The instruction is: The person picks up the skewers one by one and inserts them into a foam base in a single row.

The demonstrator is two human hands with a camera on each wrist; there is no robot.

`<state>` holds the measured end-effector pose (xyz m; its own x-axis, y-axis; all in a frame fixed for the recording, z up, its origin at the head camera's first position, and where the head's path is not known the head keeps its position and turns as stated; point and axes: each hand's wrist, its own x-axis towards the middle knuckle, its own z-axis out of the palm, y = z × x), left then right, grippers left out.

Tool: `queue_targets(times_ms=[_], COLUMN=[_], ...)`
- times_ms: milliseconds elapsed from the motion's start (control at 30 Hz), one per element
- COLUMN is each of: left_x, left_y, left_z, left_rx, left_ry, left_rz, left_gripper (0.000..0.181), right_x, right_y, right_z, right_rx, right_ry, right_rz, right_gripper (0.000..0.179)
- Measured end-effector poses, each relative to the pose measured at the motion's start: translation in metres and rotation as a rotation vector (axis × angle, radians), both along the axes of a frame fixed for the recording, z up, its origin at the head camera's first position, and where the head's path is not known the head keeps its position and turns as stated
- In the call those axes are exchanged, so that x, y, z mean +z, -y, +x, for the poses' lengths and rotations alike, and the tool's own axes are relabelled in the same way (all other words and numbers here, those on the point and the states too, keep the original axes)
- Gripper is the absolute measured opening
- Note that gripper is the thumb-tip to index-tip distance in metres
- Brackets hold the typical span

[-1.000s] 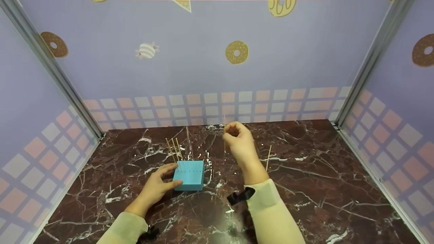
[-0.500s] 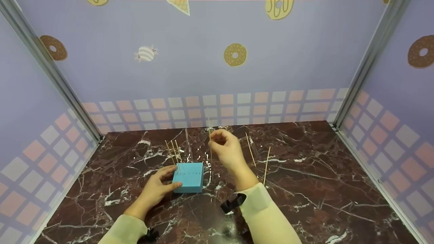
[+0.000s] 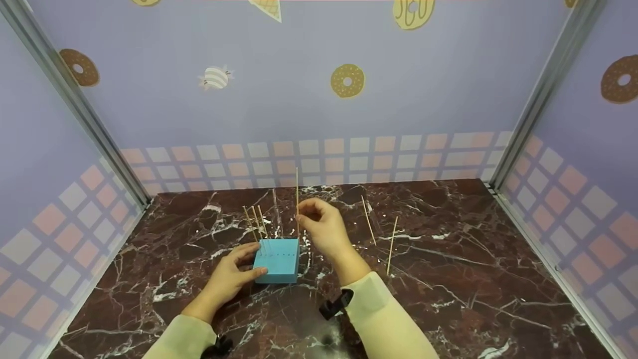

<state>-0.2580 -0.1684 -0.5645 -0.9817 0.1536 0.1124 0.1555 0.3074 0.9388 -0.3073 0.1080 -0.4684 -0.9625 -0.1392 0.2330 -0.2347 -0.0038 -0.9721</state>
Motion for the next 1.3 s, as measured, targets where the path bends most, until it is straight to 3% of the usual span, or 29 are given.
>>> queue_targets(times_ms=[600, 1300], left_x=[0.001, 0.002], left_y=[-0.001, 0.001], left_z=[0.0, -0.001], left_rx=[0.003, -0.01], left_ry=[0.007, 0.008], left_rz=[-0.013, -0.008], left_gripper=[0.077, 0.078], right_x=[-0.02, -0.04], right_y=[0.021, 0.042], right_z=[0.004, 0.005], right_rx=[0.098, 0.099], right_ry=[-0.07, -0.139], right_rz=[0.037, 0.026], right_gripper=[0.018, 0.019])
